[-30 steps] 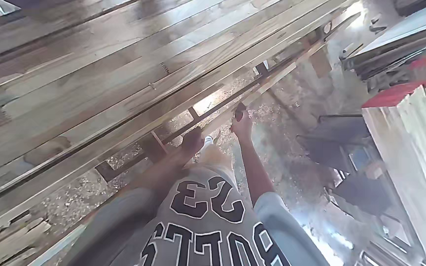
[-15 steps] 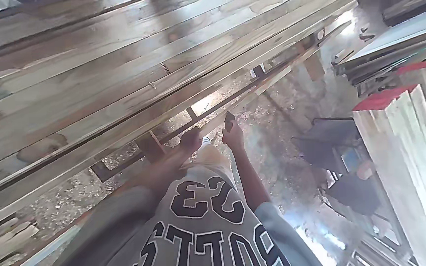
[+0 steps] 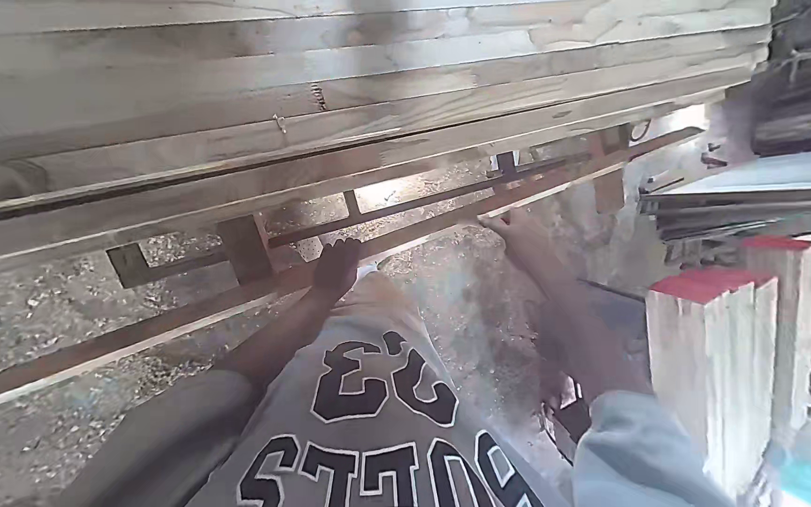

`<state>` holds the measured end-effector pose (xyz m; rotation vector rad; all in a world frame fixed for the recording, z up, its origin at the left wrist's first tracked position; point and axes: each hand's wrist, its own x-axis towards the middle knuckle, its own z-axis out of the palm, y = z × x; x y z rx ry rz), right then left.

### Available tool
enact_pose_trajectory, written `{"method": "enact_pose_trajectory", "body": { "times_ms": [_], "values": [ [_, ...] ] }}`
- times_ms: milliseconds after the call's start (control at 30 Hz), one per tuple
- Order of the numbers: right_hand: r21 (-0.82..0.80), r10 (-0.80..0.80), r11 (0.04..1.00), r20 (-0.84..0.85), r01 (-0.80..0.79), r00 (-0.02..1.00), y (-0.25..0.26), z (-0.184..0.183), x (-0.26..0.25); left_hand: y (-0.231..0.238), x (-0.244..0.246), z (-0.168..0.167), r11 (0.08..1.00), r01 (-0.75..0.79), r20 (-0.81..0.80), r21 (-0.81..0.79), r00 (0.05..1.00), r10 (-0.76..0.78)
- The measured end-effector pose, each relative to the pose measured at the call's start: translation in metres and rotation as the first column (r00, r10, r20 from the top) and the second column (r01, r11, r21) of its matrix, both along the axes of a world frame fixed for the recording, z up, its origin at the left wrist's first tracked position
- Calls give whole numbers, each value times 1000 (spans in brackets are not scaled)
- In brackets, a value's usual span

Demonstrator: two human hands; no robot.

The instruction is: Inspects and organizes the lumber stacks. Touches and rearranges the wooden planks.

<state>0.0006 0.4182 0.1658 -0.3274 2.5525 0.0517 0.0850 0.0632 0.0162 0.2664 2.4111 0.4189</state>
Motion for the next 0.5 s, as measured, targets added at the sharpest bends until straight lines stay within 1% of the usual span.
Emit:
{"method": "enact_pose_trajectory", "body": {
  "times_ms": [33,100,167,200,267,333,400,500],
  "values": [
    [-18,162,986,-48,-163,986,-4,-9,-14,3,3,-3,1000,-14,-4,-16,1000,14],
    [-34,452,890,-57,-455,890,-23,-30,-35,7,5,-6,998,-53,-11,-39,999,53],
    [-7,635,772,-15,-636,772,-44,-39,-44,8,5,-6,995,-76,-2,-62,997,76],
    [-3,677,736,-11,-677,736,-48,-40,-46,9,4,-5,994,-86,0,-70,996,86],
    [-13,690,723,-29,-691,723,-40,-43,-50,10,4,-4,993,-89,-17,-76,996,88],
    [7,670,742,-43,-670,741,-20,-45,-55,13,6,-4,992,-72,5,-104,997,73],
    [50,647,762,-51,-645,761,0,-44,-64,15,6,-4,990,-50,6,-131,999,51],
    [153,626,774,-50,-614,778,26,-43,-71,18,4,-2,985,-43,21,-165,999,47]
  ]
}}
